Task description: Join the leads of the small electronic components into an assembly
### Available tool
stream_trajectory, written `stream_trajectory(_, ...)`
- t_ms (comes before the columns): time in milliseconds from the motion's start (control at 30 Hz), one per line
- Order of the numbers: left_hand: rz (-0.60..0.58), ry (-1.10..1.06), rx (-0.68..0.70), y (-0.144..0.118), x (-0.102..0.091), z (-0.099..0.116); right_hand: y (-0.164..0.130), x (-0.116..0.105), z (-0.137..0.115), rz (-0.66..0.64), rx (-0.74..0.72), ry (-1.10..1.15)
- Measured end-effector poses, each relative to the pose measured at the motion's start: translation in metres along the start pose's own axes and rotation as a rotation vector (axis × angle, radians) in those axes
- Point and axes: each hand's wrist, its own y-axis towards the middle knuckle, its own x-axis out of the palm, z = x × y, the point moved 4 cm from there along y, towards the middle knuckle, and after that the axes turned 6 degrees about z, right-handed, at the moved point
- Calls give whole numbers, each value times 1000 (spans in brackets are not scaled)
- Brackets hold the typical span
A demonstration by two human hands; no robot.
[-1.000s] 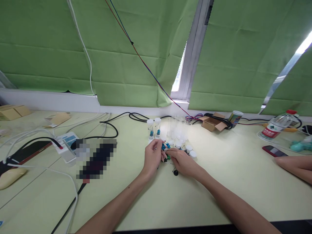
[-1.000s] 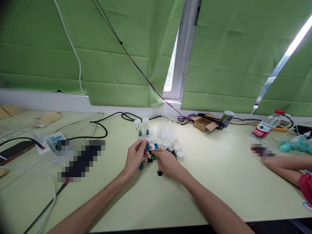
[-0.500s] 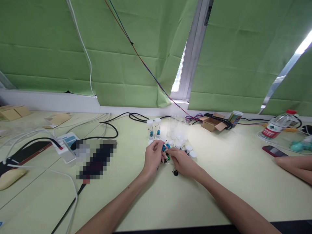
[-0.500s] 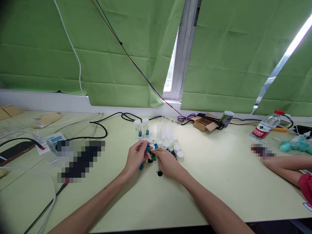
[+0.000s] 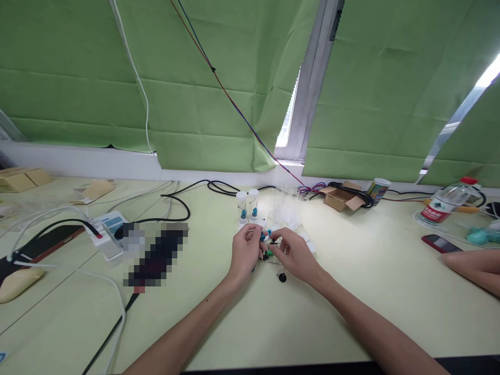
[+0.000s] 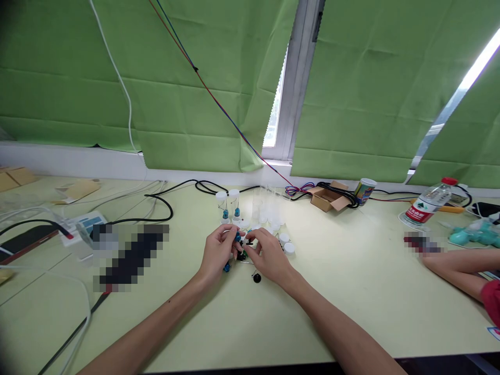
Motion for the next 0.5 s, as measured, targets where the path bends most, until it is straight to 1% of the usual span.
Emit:
stream_trajectory(100, 3, 22, 10, 0, -1, -1, -1, 0, -2, -3, -18, 26)
stream_trajectory(267, -18, 102, -8, -1, -1, 0, -3, 2, -5, -50, -39, 31)
stream_trajectory(500, -29, 121, -18, -1, 0, -3, -2, 1, -10, -89, -28, 77)
